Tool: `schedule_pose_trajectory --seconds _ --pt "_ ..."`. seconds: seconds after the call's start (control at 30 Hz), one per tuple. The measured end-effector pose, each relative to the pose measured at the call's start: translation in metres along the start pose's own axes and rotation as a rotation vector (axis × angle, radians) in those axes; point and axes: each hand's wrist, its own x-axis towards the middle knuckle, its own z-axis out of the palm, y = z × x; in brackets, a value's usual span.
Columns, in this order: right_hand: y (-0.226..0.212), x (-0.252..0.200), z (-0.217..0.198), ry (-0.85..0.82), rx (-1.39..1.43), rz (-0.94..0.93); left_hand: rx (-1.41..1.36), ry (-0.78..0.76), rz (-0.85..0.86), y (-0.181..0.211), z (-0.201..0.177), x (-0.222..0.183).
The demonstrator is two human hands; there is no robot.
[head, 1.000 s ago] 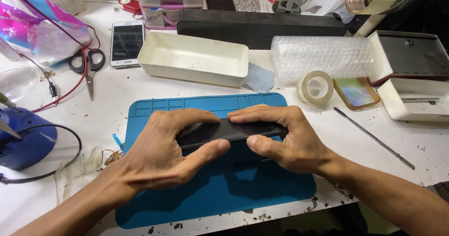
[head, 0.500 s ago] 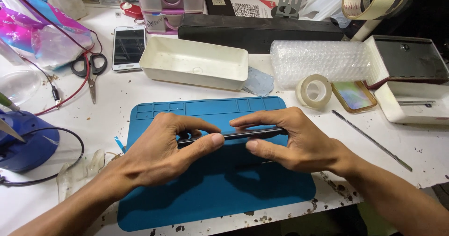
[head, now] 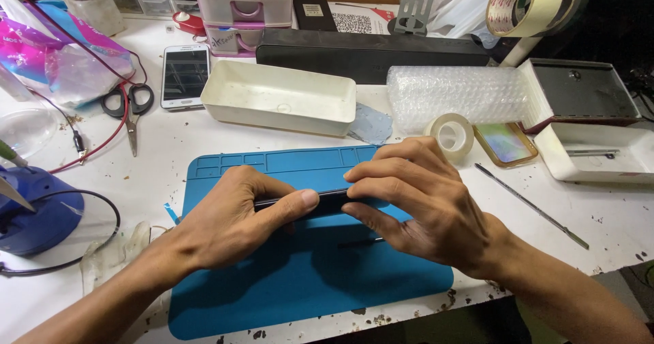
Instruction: The person is reassembling a mobile phone by carefully aligning the internal body with the screen and frame, then applying pressure around the edges to snap the components back together.
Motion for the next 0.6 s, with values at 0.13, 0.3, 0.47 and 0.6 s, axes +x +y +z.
schedule_pose_trajectory --seconds 0.13,0.3,0.47,0.6 --pt "-0.006 0.004 0.003 0.001 0.084 0.006 0.019 0.021 0.031 0.001 0.001 0.000" --pt "-0.009 0.005 0.005 0.024 0.078 0.049 0.035 0.036 -0.008 0.007 0.002 -0.002" --pt "-0.012 0.005 0.005 0.018 0.094 0.079 0.076 0.061 -0.010 0.007 0.004 -0.001" --pt "-0.012 0.007 0.004 0.019 0.099 0.071 0.073 0.067 -0.019 0.006 0.006 -0.002"
